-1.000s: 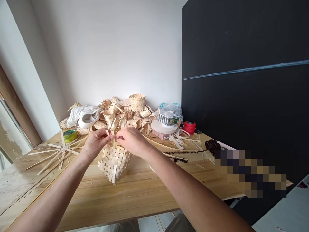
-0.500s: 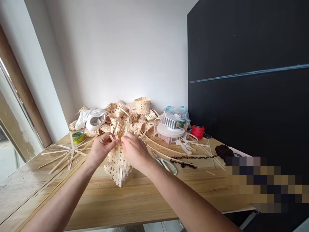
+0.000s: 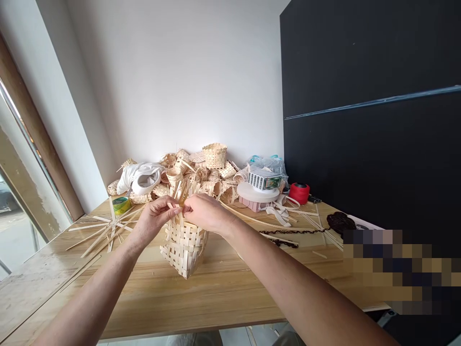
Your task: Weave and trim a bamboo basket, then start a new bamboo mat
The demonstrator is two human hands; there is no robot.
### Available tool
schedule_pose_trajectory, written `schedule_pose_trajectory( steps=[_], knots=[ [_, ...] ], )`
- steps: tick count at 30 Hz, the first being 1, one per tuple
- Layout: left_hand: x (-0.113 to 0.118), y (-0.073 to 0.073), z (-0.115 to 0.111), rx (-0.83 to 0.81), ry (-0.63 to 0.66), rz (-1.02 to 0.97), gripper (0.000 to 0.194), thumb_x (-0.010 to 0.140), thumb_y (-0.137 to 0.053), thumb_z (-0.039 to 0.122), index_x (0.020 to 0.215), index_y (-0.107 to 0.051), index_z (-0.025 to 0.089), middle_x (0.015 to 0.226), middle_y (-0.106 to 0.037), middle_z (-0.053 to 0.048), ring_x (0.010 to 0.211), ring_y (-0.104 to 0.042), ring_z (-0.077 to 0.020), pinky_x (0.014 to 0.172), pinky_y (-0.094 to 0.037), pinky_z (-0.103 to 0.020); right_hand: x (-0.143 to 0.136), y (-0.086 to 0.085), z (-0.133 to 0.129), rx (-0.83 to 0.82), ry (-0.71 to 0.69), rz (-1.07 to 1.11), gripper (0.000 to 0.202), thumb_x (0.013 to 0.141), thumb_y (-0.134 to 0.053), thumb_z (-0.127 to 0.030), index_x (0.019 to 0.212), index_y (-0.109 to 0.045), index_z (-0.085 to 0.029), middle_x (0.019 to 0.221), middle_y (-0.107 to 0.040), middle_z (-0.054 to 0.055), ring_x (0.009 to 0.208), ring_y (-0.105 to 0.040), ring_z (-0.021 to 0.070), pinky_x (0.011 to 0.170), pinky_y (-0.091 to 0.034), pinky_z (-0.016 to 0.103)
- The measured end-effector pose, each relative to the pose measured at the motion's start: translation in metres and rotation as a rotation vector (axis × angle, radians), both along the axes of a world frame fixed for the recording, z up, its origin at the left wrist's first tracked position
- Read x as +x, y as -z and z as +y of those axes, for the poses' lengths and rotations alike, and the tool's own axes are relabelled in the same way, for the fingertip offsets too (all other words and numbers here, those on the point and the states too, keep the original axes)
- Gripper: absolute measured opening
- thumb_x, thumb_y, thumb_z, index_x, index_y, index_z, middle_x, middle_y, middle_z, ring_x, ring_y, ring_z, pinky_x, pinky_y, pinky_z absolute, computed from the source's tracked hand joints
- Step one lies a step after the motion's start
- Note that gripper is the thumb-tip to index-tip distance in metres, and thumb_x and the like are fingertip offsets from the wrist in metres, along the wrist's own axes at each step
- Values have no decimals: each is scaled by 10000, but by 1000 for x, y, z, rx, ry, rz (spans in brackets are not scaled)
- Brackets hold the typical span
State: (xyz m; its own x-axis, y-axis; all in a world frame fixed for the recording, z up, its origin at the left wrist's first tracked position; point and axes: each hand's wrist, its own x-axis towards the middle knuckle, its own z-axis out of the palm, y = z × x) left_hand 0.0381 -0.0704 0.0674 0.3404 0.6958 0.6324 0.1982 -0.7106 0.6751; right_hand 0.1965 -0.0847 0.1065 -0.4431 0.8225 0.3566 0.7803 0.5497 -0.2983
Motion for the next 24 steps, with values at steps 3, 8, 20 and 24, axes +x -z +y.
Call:
schedule_pose_trajectory(
  steps=[3, 8, 20, 24],
  knots=[
    [-1, 0, -1, 31, -15, 13, 205, 768, -572, 318, 641, -536, 162, 694, -545, -18, 657, -487, -125, 626, -396, -242, 0, 6, -2, 61, -7, 36, 199, 732, -519, -108, 544, -487, -168, 605, -460, -30, 598, -430, 105, 533, -287, 217],
    [-2, -1, -5, 37, -55, 22, 232, 764, -560, 342, 621, -521, 164, 636, -529, 1, 595, -454, -107, 575, -371, -216, -4, 28, -8, 201, 38, 83, 150, 786, -450, -72, 688, -505, -171, 775, -501, 12, 701, -475, 128, 611, -342, 236],
    [1, 1, -12, 62, -250, 112, 196, 784, -502, 317, 652, -455, 180, 520, -443, 53, 504, -390, -88, 503, -304, -197, -8, 52, -13, 355, 64, 204, 160, 843, -355, -101, 752, -449, -193, 818, -481, 47, 700, -489, 164, 627, -371, 268],
    [0, 4, -2, 12, -206, 106, 208, 788, -489, 337, 657, -431, 186, 522, -440, 51, 507, -414, -95, 501, -312, -201, -8, 55, -12, 374, 16, 290, 197, 831, -324, -74, 739, -443, -201, 799, -461, 35, 693, -474, 156, 624, -369, 260]
  ],
)
